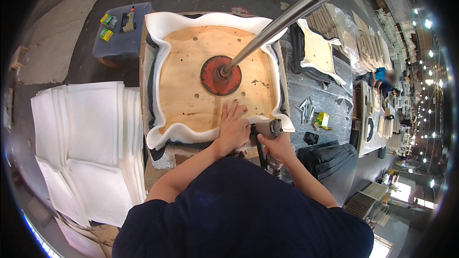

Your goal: The person staples black fabric to the underside of a wooden chair seat using a pneumatic staple gun. After finishing one seat, they place it aside, pick up a new white foam pad, and position it on the next wooden seat base to begin the next cycle.

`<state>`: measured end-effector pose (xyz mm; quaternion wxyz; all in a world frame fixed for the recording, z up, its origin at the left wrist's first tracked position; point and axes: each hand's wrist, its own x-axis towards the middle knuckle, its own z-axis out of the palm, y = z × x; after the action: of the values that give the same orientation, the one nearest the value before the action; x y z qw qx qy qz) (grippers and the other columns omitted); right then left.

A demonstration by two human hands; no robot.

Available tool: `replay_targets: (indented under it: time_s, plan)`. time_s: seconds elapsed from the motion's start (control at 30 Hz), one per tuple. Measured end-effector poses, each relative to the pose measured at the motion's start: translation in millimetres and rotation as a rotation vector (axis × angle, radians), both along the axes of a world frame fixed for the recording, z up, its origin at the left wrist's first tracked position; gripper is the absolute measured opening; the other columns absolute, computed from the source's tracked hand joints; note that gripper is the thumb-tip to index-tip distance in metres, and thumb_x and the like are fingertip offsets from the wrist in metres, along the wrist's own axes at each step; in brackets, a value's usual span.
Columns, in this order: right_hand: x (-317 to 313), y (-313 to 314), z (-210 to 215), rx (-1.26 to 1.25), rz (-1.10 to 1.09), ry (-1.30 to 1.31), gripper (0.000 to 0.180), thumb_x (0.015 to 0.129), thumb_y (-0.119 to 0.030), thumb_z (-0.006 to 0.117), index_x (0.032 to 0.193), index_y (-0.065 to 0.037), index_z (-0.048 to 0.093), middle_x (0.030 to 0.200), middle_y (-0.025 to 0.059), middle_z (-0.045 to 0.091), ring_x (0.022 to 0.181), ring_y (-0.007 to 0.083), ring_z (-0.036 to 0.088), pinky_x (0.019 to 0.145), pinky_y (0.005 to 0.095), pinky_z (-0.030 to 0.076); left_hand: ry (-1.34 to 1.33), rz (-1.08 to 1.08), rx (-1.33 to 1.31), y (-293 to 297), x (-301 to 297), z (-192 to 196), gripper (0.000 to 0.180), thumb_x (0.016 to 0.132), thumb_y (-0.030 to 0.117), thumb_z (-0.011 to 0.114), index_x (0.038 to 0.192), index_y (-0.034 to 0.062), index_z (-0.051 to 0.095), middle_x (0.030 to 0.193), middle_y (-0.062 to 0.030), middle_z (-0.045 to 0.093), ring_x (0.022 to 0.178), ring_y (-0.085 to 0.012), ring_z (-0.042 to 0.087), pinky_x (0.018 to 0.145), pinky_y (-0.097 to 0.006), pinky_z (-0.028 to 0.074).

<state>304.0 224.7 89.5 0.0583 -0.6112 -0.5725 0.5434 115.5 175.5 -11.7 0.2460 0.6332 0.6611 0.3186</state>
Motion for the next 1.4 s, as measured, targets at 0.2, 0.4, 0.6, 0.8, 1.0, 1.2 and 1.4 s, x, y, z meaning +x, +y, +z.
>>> replay_targets:
  time_s: [0.2, 0.4, 0.6, 0.8, 1.0, 1.2, 1.4]
  plan:
    - [3.3, 1.6, -6.9, -0.024, 0.014, -0.038, 0.032, 0.099, -0.031, 0.087, 0.1, -0.001, 0.075, 0.065, 0.0003, 0.067, 0.05, 0.0099, 0.06, 0.048, 0.0304, 0.046, -0.027, 0.003, -0.02, 0.7, 2.0, -1.3, 0.022, 0.09, 0.027, 0.077, 0.087, 0.0071, 0.085, 0.148, -0.0089, 0.055, 0.162, -0.04, 0.031, 0.136, -0.066, 0.01]
    - [-6.2, 1.1, -1.9, 0.034, 0.018, -0.027, 0.029, 0.098, -0.029, 0.086, 0.105, -0.003, 0.076, 0.067, 0.0002, 0.067, 0.05, 0.0105, 0.06, 0.048, 0.0312, 0.046, -0.015, 0.044, 0.026, 0.5, 6.1, -6.9, 0.02, 0.089, 0.026, 0.078, 0.087, 0.0083, 0.085, 0.148, -0.0088, 0.055, 0.162, -0.04, 0.031, 0.136, -0.065, 0.01]
    - [-13.7, 0.7, 0.0, 0.024, -0.049, -0.021, 0.031, 0.096, -0.026, 0.087, 0.109, -0.001, 0.075, 0.075, 0.0025, 0.07, 0.051, 0.0115, 0.061, 0.047, 0.0314, 0.049, 0.109, 0.092, 0.23, -16.0, -1.4, 24.2, 0.021, 0.091, 0.021, 0.08, 0.107, 0.0076, 0.077, 0.138, -0.0163, 0.059, 0.148, -0.0438, 0.047, 0.127, -0.066, 0.032]
    - [-7.1, 1.5, -5.3, 0.013, -0.037, -0.037, 0.033, 0.096, -0.026, 0.088, 0.106, 0.002, 0.074, 0.075, 0.0036, 0.071, 0.051, 0.0128, 0.063, 0.046, 0.0304, 0.05, 0.064, -0.07, 0.059, -124.2, -65.7, 61.1, 0.024, 0.089, 0.022, 0.084, 0.105, 0.0106, 0.07, 0.112, -0.0131, 0.066, 0.11, -0.0377, 0.064, 0.096, -0.051, 0.049]
    - [-10.0, 2.8, 5.1, 0.107, -0.016, -0.065, 0.035, 0.093, -0.027, 0.089, 0.105, 0.002, 0.076, 0.071, 0.0051, 0.07, 0.05, 0.014, 0.064, 0.047, 0.0327, 0.05, 0.354, -0.189, 0.045, -134.1, -122.7, 37.7, 0.024, 0.091, 0.03, 0.083, 0.099, 0.0112, 0.07, 0.1, -0.0103, 0.067, 0.097, -0.0338, 0.067, 0.086, -0.05, 0.049]
    - [-11.9, 12.2, 12.5, 0.204, 0.041, -0.201, 0.041, 0.09, -0.033, 0.089, 0.108, 0.002, 0.077, 0.076, 0.0084, 0.075, 0.055, 0.0174, 0.07, 0.051, 0.0361, 0.055, 0.362, -0.35, 0.03, -101.7, -131.1, 23.0, 0.022, 0.097, 0.029, 0.077, 0.089, 0.0095, 0.072, 0.088, -0.0095, 0.069, 0.091, -0.0334, 0.068, 0.082, -0.049, 0.049]
    - [-13.0, 14.0, 11.0, 0.12, 0.028, -0.249, 0.04, 0.092, -0.032, 0.088, 0.107, 0.003, 0.076, 0.075, 0.007, 0.073, 0.054, 0.0161, 0.069, 0.05, 0.034, 0.054, 0.236, -0.401, 0.115, -96.6, -137.2, 20.2, 0.019, 0.097, 0.024, 0.076, 0.086, 0.0094, 0.071, 0.088, -0.0086, 0.068, 0.09, -0.033, 0.066, 0.085, -0.047, 0.049]
